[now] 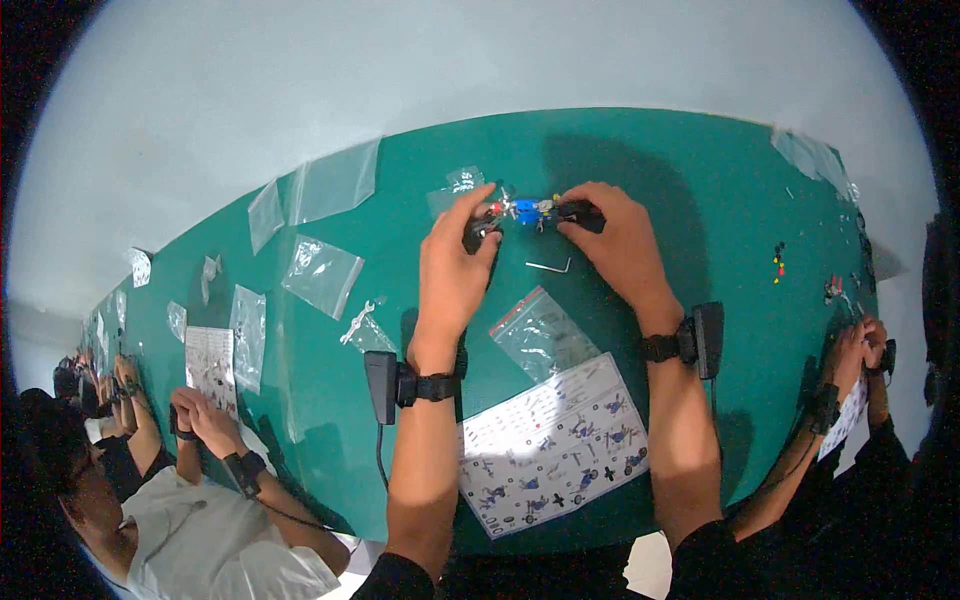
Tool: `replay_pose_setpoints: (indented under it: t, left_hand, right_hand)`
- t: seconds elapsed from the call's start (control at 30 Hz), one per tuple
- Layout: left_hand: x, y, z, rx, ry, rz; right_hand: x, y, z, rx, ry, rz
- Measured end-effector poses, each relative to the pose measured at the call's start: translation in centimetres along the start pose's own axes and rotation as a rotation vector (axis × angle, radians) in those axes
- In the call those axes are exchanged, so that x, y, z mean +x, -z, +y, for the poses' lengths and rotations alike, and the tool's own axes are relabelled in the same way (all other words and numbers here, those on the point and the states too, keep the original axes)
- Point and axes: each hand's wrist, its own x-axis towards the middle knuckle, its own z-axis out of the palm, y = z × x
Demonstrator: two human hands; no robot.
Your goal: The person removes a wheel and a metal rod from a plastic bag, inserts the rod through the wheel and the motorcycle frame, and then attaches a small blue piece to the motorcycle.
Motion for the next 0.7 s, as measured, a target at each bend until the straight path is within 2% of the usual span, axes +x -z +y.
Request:
replay_pose_setpoints:
  t: [0.1,0.23,0.7]
  left_hand:
    - [0.1,0.4,-0.4,-0.014,-0.089,-0.053]
    - [0.1,0.3,0.0,-0.003,-0.062,-0.041]
    - [0.2,0.5,0.2,0.082,-0.118,-0.039]
  right_hand:
    - [-0.1,0.5,0.1,0.065,-0.020,-0.050]
    - [0.0,1.6,-0.2,0.082,-0.068,-0.145]
    - [0.0,1.5,-0.5,0.119,-0.078,-0.109]
